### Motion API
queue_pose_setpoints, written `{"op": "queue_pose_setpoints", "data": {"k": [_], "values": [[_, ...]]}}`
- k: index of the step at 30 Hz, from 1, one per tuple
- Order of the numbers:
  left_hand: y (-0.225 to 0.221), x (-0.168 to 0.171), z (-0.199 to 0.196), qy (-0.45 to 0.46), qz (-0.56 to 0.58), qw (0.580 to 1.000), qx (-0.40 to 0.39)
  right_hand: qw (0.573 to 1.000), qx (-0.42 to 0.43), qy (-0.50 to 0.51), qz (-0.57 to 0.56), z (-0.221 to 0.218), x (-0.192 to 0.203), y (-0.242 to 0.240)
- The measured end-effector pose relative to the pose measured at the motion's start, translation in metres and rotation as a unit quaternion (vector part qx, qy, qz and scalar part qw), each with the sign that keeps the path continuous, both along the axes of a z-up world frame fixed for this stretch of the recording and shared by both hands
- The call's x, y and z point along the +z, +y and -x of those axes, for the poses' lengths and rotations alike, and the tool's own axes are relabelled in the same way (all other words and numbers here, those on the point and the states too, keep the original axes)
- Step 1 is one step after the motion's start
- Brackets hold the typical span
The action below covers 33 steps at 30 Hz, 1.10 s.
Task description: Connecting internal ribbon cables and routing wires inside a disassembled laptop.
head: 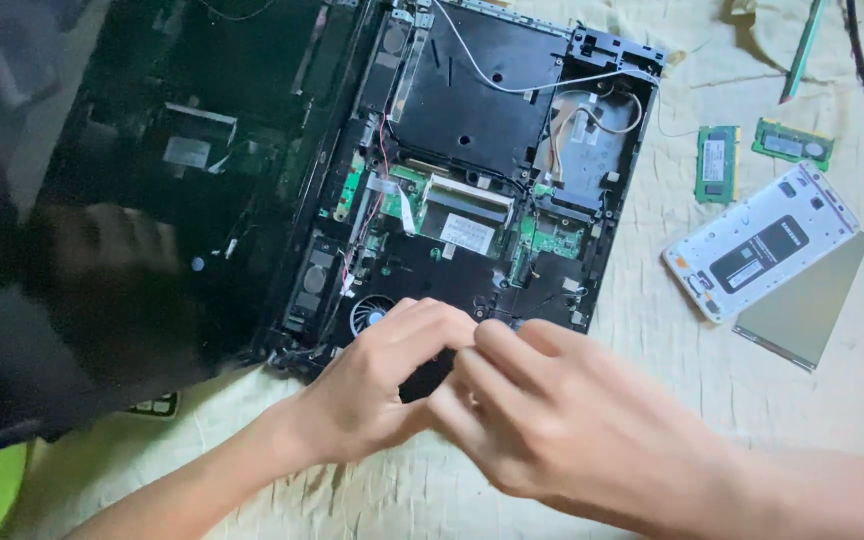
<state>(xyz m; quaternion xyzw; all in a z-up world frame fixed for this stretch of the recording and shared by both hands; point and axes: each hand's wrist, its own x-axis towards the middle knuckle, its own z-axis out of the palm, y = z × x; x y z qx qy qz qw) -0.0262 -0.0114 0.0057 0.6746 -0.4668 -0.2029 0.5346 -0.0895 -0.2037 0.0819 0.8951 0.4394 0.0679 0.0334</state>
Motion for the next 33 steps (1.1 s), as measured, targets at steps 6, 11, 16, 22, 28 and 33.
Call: {"op": "queue_pose_setpoints", "data": {"k": [6, 11, 16, 22, 28, 33], "values": [[0.000, -0.007, 0.004, -0.002, 0.043, 0.998, 0.046, 0.997, -0.058, -0.036, 0.047, 0.005, -0.008, 0.007], [0.000, -0.015, 0.008, -0.060, 0.031, 0.997, 0.028, 0.995, -0.090, -0.031, 0.020, 0.009, -0.011, 0.003], [0.000, -0.011, 0.006, -0.099, -0.014, 0.995, -0.017, 0.996, 0.012, 0.048, -0.079, 0.007, 0.013, -0.008], [0.000, -0.013, 0.004, -0.106, -0.028, 0.993, -0.045, 0.993, 0.010, 0.083, -0.078, 0.008, 0.013, -0.004], [0.001, -0.004, 0.001, -0.090, -0.024, 0.994, -0.055, 0.999, -0.014, 0.036, -0.033, 0.008, 0.002, 0.001], [-0.001, 0.002, 0.001, -0.026, -0.034, 0.999, -0.008, 0.995, -0.078, -0.057, 0.001, 0.008, -0.002, 0.006]]}}
